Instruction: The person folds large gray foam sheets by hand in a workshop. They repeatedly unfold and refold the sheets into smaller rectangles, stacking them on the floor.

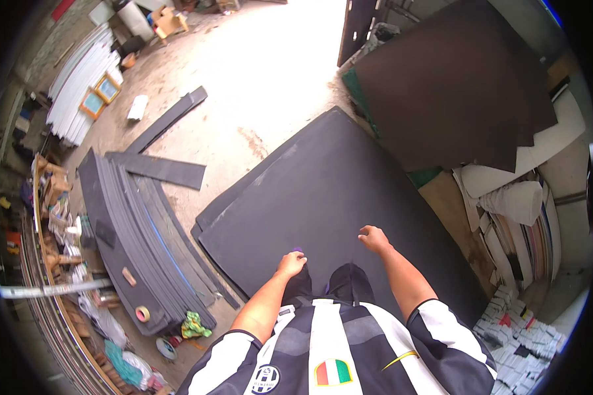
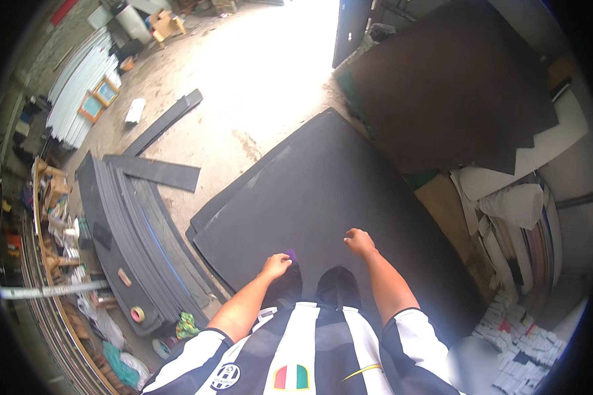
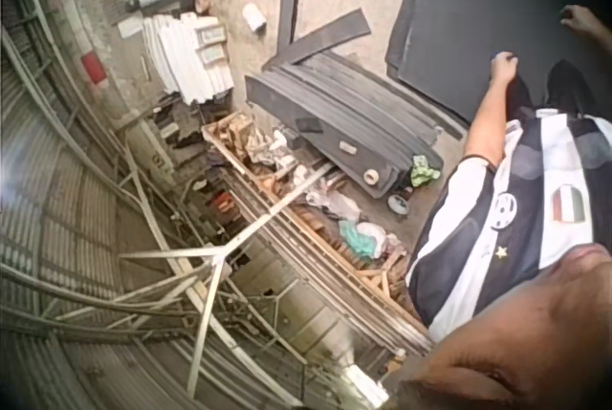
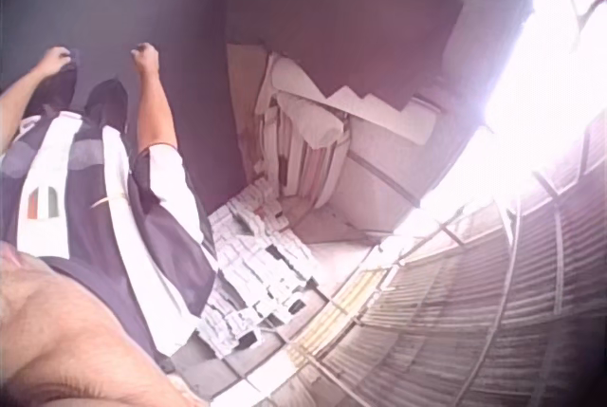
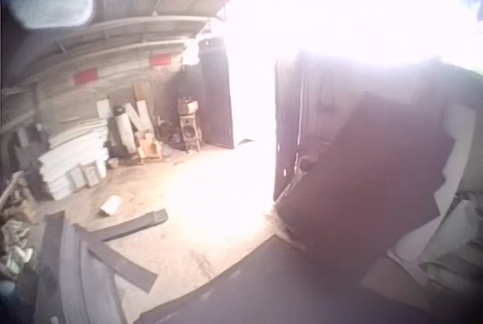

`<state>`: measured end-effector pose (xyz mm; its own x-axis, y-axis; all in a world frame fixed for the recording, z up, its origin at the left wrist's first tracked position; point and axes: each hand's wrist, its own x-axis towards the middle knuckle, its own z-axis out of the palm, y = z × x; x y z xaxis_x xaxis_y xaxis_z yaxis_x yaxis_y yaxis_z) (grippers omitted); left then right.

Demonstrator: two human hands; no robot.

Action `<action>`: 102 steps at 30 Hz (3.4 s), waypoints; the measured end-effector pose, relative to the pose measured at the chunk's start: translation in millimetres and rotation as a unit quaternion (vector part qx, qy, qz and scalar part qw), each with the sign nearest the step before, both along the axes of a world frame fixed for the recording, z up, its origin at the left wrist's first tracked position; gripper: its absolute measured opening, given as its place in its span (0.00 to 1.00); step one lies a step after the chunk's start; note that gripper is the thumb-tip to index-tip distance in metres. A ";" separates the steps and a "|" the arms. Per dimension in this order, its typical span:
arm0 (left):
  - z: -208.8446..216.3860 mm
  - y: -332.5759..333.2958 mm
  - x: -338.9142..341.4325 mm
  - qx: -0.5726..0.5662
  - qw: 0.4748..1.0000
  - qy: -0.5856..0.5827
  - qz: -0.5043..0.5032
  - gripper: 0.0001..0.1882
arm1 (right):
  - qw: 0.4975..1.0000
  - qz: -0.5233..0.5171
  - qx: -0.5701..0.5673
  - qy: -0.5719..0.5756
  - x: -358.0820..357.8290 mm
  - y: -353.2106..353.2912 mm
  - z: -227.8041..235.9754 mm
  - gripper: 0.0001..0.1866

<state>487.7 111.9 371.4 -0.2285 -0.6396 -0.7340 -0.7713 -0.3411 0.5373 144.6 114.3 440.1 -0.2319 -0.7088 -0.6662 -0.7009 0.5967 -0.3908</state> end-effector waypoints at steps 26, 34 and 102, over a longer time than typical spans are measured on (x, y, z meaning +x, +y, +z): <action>-14.2 -494.1 -293.5 0.011 0.995 0.073 -0.073 0.20 | 0.967 -0.246 -0.057 -0.027 -263.2 -339.3 -14.9 0.22; -46.9 -597.4 -383.9 0.013 0.977 0.037 -0.208 0.20 | 0.942 -0.333 -0.036 -0.014 -317.0 -393.2 -86.0 0.22; -444.8 -871.3 -401.6 0.174 0.936 0.035 0.304 0.24 | 0.944 0.180 -0.241 0.136 -372.2 -817.7 -498.9 0.24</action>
<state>86.1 -759.3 -73.4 0.0450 -0.3916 -0.9190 -0.3459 -0.8692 0.3534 -227.6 -703.4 -58.8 -0.0336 -0.9797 -0.1976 -0.9377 0.0993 -0.3329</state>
